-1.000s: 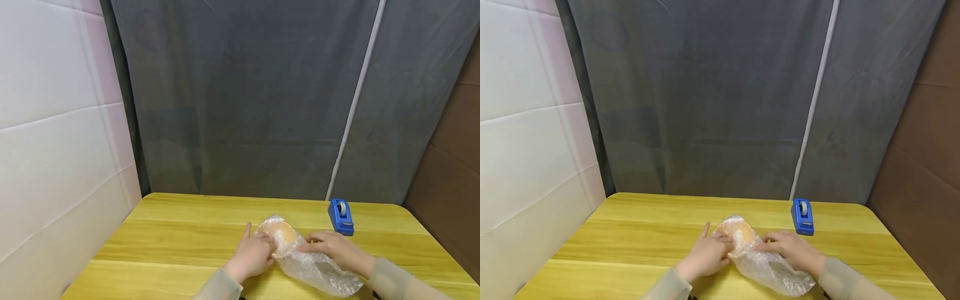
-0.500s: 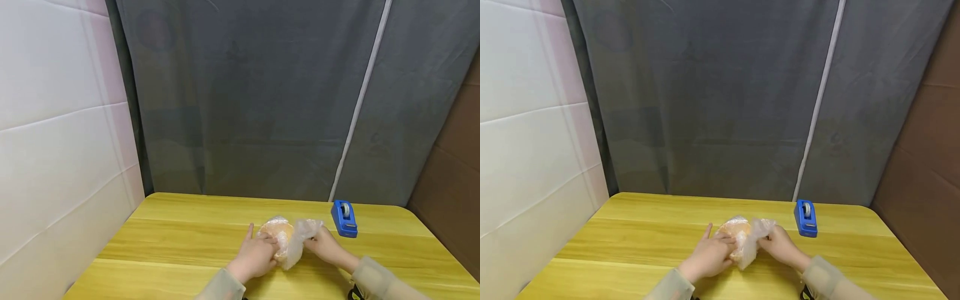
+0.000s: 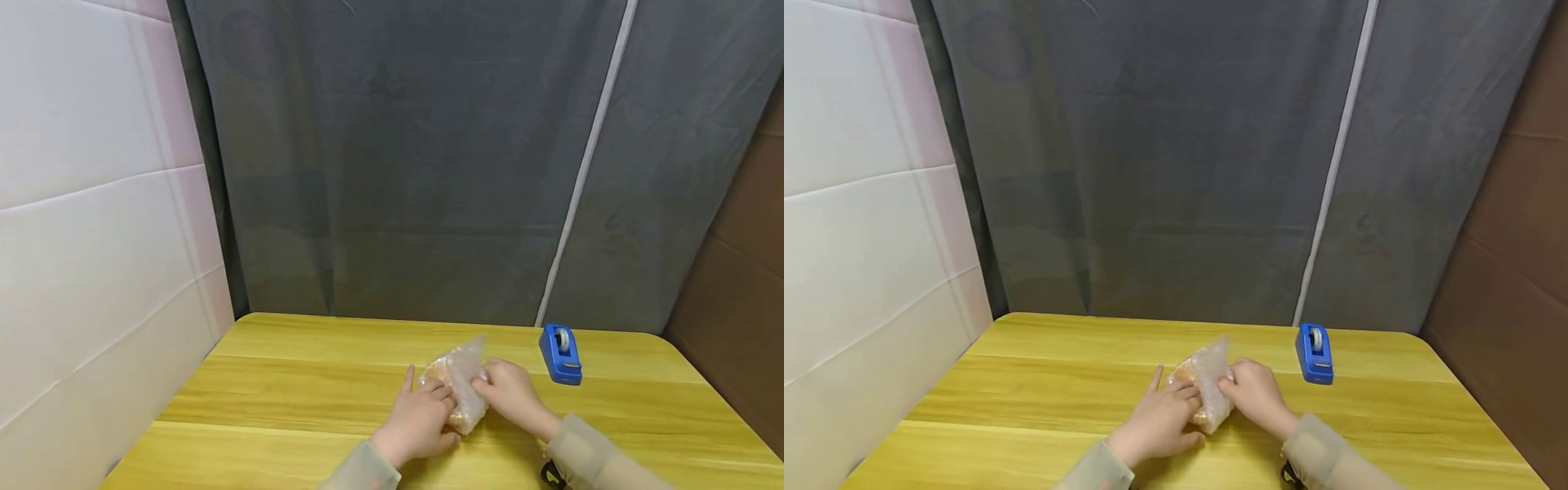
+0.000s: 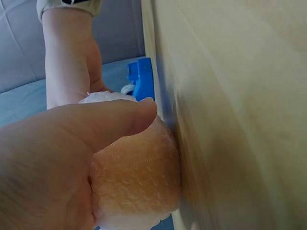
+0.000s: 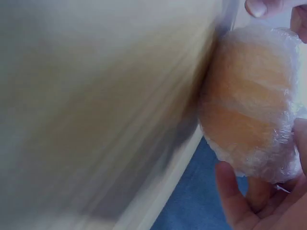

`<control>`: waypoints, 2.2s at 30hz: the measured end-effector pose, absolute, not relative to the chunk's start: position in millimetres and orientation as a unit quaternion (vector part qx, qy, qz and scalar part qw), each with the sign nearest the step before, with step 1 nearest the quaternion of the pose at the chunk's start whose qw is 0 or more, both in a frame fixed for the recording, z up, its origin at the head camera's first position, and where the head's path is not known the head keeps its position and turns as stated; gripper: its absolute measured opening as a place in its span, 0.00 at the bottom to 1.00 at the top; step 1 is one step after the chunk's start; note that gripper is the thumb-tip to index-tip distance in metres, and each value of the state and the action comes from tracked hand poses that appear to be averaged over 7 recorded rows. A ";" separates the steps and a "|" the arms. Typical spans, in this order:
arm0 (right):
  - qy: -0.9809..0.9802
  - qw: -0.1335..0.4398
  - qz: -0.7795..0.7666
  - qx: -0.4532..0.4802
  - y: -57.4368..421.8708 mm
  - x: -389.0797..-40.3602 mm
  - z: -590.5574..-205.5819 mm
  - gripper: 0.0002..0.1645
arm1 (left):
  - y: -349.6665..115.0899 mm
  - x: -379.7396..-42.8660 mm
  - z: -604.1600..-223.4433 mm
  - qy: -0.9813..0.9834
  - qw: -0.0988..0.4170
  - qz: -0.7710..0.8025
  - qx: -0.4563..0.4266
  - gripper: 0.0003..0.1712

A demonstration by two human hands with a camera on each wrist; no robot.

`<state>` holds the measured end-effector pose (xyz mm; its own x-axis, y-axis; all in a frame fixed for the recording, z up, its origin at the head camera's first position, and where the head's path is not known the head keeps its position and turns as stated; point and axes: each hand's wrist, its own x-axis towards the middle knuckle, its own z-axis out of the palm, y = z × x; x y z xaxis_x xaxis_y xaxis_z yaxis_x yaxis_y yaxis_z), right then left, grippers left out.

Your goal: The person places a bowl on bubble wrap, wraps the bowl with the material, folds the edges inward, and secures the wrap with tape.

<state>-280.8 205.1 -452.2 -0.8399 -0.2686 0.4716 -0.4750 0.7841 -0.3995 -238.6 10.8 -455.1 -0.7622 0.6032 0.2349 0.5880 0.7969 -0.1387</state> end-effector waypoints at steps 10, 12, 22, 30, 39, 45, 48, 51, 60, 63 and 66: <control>-0.947 0.152 0.195 0.206 188.3 -288.5 -450.0 0.23 | 7.7 -226.1 -444.5 -0.948 0.095 0.045 -0.299 0.40; -0.950 0.147 0.186 0.204 186.6 -288.3 -450.1 0.24 | 6.6 -220.4 -435.8 -0.948 0.086 0.048 -0.302 0.39; -0.964 0.142 0.119 0.191 183.8 -284.8 -444.8 0.23 | 10.7 -215.7 -420.6 -0.910 0.170 0.009 -0.378 0.32; -0.943 0.119 0.127 0.283 191.6 -287.1 -444.7 0.19 | 11.7 -223.7 -430.3 -0.932 0.085 -0.012 -0.352 0.51; -0.934 0.135 0.202 0.263 192.2 -287.5 -440.7 0.10 | 14.0 -238.3 -440.6 -0.930 0.155 -0.013 -0.333 0.18; -0.906 0.240 0.227 0.265 193.8 -285.9 -453.1 0.07 | 13.0 -245.9 -450.6 -0.920 0.211 -0.034 -0.328 0.10; -0.906 0.256 0.199 0.271 193.8 -286.7 -456.1 0.01 | 12.0 -246.6 -450.9 -0.918 0.202 -0.049 -0.338 0.12; -0.915 0.236 0.176 0.274 192.0 -287.8 -455.9 0.04 | 9.3 -246.8 -449.4 -0.913 0.202 -0.056 -0.351 0.11; -0.928 0.188 0.136 0.291 181.2 -293.6 -453.3 0.08 | -10.1 -255.9 -450.0 -0.925 0.191 -0.011 -0.327 0.36; -0.930 0.171 0.142 0.292 179.0 -294.9 -451.8 0.08 | -11.3 -260.0 -450.0 -0.934 0.183 0.001 -0.308 0.39; -0.931 0.170 0.144 0.288 178.7 -293.2 -451.4 0.08 | -7.4 -262.9 -448.4 -0.941 0.175 0.007 -0.290 0.34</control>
